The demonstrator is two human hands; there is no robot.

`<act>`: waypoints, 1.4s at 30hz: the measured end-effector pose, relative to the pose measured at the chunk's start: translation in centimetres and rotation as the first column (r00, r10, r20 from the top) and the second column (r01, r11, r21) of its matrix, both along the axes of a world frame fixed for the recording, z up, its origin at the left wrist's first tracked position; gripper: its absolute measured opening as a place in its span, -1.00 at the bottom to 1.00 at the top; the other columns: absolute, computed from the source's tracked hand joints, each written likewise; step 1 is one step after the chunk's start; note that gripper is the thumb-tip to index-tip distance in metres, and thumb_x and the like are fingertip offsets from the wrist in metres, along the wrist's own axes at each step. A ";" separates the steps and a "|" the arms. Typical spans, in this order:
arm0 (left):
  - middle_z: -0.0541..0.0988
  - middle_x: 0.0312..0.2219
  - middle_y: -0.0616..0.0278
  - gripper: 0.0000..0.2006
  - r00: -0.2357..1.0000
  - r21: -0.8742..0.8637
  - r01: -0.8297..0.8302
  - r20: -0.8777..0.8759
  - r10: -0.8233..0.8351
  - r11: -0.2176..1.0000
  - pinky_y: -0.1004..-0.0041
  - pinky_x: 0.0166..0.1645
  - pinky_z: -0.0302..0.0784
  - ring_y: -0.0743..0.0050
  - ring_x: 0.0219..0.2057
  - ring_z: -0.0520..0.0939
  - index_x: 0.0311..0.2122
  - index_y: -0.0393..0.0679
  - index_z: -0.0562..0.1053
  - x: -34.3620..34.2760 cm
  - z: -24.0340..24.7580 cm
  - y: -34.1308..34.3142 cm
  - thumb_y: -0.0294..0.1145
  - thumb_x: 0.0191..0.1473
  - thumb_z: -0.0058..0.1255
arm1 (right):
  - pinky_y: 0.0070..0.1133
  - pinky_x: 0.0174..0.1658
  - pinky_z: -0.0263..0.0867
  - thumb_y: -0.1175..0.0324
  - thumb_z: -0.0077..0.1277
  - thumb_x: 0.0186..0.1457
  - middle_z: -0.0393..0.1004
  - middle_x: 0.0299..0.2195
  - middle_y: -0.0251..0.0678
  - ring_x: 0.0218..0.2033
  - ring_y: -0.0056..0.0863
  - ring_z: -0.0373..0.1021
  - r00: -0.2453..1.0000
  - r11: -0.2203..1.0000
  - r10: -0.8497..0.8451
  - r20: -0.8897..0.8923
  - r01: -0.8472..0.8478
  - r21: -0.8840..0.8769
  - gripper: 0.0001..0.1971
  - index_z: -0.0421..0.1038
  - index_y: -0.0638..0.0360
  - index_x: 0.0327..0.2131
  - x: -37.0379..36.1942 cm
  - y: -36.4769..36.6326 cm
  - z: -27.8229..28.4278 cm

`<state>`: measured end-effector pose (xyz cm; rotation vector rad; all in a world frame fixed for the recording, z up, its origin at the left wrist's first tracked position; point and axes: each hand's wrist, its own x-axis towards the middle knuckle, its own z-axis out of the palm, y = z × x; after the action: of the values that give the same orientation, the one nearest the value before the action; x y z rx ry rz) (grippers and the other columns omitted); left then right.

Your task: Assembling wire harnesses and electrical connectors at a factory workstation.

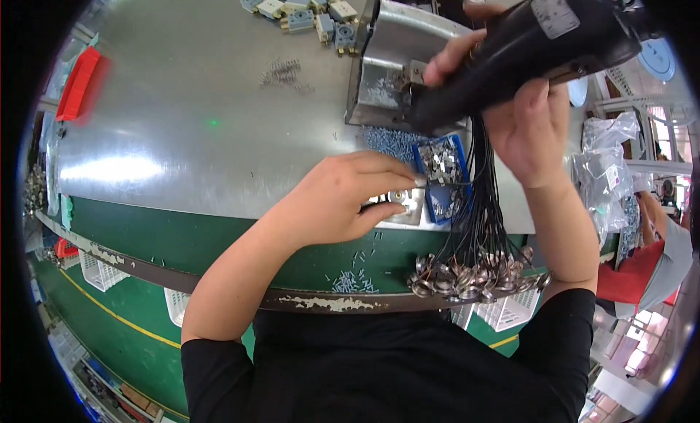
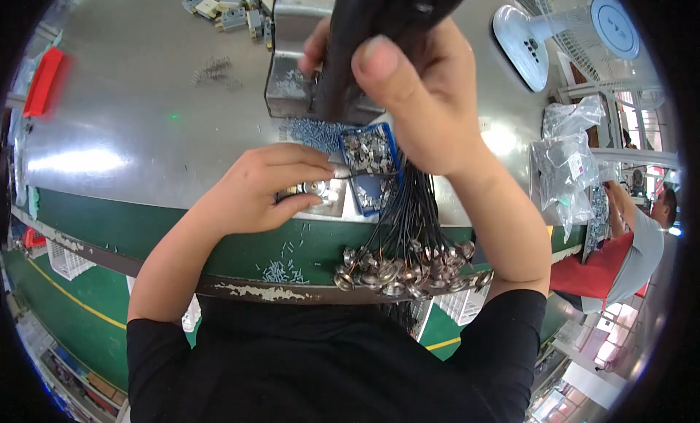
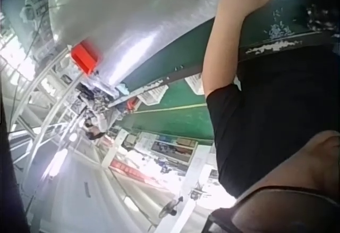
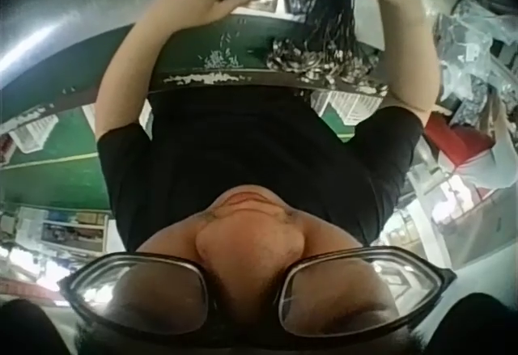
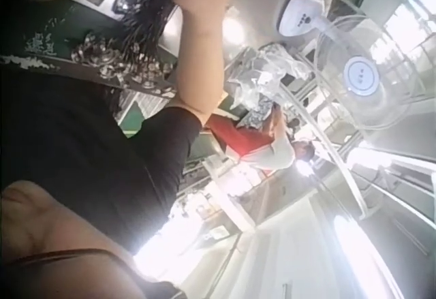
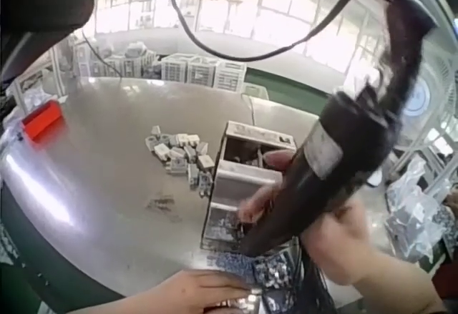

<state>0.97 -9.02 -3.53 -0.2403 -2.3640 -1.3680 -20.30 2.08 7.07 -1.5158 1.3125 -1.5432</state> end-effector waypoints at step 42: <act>0.68 -0.08 0.09 -0.64 1.000 -0.009 0.020 -0.008 -0.020 1.000 0.17 0.02 0.64 0.02 -0.04 0.70 -0.05 -0.20 0.60 -0.1 0.0 -0.2 -0.48 -0.01 0.33 | -0.43 -0.40 0.30 -0.76 -0.39 0.00 0.37 -0.48 -0.32 -0.57 -0.45 0.31 0.920 0.929 -0.315 0.235 0.349 -0.122 0.18 0.19 0.24 0.24 0.5 -3.9 0.8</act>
<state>0.90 -9.19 -3.58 -0.2725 -2.3674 -1.3637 -19.81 -1.79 7.90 -1.2184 1.3996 -2.0110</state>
